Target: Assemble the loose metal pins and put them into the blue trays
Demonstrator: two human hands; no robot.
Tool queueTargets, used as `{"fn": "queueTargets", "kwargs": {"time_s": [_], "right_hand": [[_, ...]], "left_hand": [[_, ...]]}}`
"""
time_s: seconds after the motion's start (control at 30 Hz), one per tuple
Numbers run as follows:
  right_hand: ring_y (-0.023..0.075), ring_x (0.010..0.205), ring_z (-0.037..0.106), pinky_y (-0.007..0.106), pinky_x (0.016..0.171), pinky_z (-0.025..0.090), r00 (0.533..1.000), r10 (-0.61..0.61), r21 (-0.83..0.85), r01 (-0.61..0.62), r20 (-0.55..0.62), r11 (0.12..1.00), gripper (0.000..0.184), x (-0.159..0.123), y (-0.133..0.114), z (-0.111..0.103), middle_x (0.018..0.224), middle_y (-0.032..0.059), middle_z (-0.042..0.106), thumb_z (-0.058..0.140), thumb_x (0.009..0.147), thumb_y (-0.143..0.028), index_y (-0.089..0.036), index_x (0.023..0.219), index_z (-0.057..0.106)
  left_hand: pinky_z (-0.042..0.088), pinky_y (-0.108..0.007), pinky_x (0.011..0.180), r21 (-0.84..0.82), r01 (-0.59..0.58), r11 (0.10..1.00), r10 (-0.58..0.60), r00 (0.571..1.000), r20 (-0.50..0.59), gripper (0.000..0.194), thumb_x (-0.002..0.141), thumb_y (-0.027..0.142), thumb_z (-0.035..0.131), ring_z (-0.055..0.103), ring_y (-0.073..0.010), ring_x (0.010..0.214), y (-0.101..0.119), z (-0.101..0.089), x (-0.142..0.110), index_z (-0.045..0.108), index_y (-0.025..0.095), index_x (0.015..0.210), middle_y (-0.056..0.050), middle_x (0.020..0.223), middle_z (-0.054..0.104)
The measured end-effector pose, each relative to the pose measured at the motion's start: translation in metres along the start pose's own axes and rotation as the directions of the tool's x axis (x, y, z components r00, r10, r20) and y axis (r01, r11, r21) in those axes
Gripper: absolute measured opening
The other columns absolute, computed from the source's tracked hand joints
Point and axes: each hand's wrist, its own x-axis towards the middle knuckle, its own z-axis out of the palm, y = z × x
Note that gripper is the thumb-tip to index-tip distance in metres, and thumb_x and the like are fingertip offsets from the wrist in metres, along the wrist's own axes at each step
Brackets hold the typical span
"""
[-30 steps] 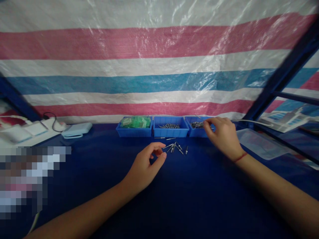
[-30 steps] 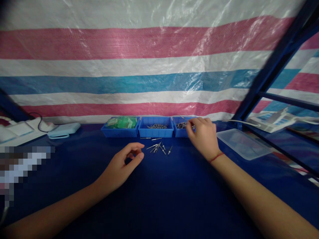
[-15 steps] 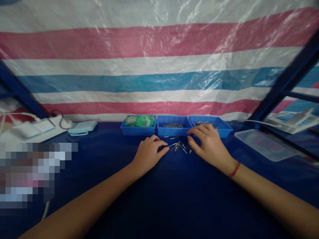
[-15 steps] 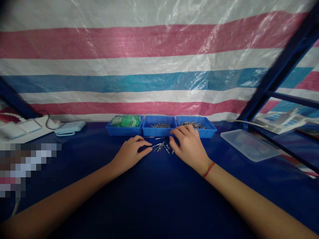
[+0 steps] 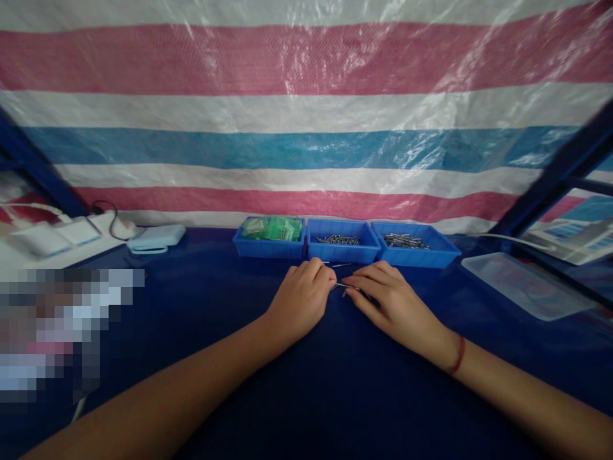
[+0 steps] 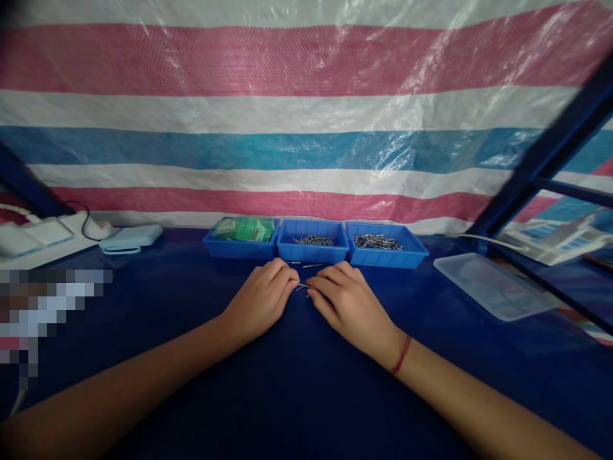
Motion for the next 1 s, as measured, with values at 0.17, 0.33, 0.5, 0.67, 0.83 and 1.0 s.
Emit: {"fn": "queueTargets", "kwargs": {"time_s": [0.17,0.33,0.5,0.67,0.83,1.0], "right_hand": [[0.0195,0.085,0.060,0.037,0.079,0.046,0.988,0.097,0.256,-0.063,-0.122,0.965,0.017,-0.003,-0.007,-0.003,0.093,0.0051,0.069,0.051,0.088,-0.022,-0.021,0.096,0.066],[0.0184,0.088,0.064,0.033,0.076,0.051,0.960,0.272,0.550,-0.197,-0.058,0.812,0.019,-0.006,-0.016,0.002,0.097,0.0025,0.071,0.053,0.087,-0.026,-0.025,0.100,0.067],[0.0176,0.088,0.065,0.031,0.080,0.051,0.955,0.295,0.636,-0.218,-0.016,0.740,0.021,-0.006,-0.022,0.002,0.097,0.0019,0.071,0.052,0.087,-0.029,-0.025,0.100,0.068],[0.0164,0.084,0.064,0.031,0.077,0.050,0.961,0.277,0.602,-0.220,-0.003,0.767,0.019,-0.006,-0.025,0.000,0.090,0.0003,0.070,0.054,0.086,-0.028,-0.027,0.099,0.067],[0.0158,0.083,0.062,0.030,0.075,0.049,0.960,0.281,0.581,-0.232,0.006,0.780,0.018,-0.006,-0.026,0.001,0.087,-0.0004,0.068,0.055,0.085,-0.028,-0.026,0.099,0.065],[0.0154,0.080,0.062,0.030,0.073,0.048,0.961,0.276,0.571,-0.241,0.026,0.785,0.016,-0.006,-0.025,0.002,0.080,-0.0003,0.066,0.053,0.086,-0.026,-0.024,0.093,0.066]], "left_hand": [[0.043,-0.032,0.080,-0.341,-0.068,0.937,0.015,0.988,-0.156,0.014,0.090,0.025,0.046,0.054,-0.0180,0.089,0.004,-0.007,-0.004,0.052,0.017,0.100,-0.005,0.095,0.057],[0.044,-0.026,0.066,-0.697,0.057,0.715,-0.206,0.970,-0.132,0.020,0.082,0.029,0.061,0.058,-0.0143,0.078,0.012,-0.008,-0.009,0.056,0.019,0.099,-0.002,0.088,0.061],[0.046,-0.027,0.071,-0.822,0.108,0.558,-0.275,0.960,-0.060,0.012,0.084,0.027,0.056,0.059,-0.0150,0.079,0.022,-0.008,-0.012,0.060,0.018,0.091,-0.002,0.087,0.064],[0.045,-0.026,0.068,-0.803,0.096,0.588,-0.278,0.956,-0.089,0.009,0.085,0.025,0.054,0.057,-0.0136,0.074,0.021,-0.009,-0.012,0.061,0.018,0.086,-0.001,0.081,0.061],[0.043,-0.024,0.065,-0.778,0.082,0.623,-0.267,0.957,-0.113,0.008,0.085,0.022,0.054,0.056,-0.0123,0.072,0.022,-0.011,-0.012,0.061,0.018,0.085,0.000,0.079,0.060],[0.043,-0.024,0.065,-0.775,0.084,0.627,-0.272,0.955,-0.116,0.007,0.085,0.021,0.055,0.056,-0.0124,0.072,0.022,-0.011,-0.013,0.061,0.018,0.085,0.000,0.081,0.061]]}}
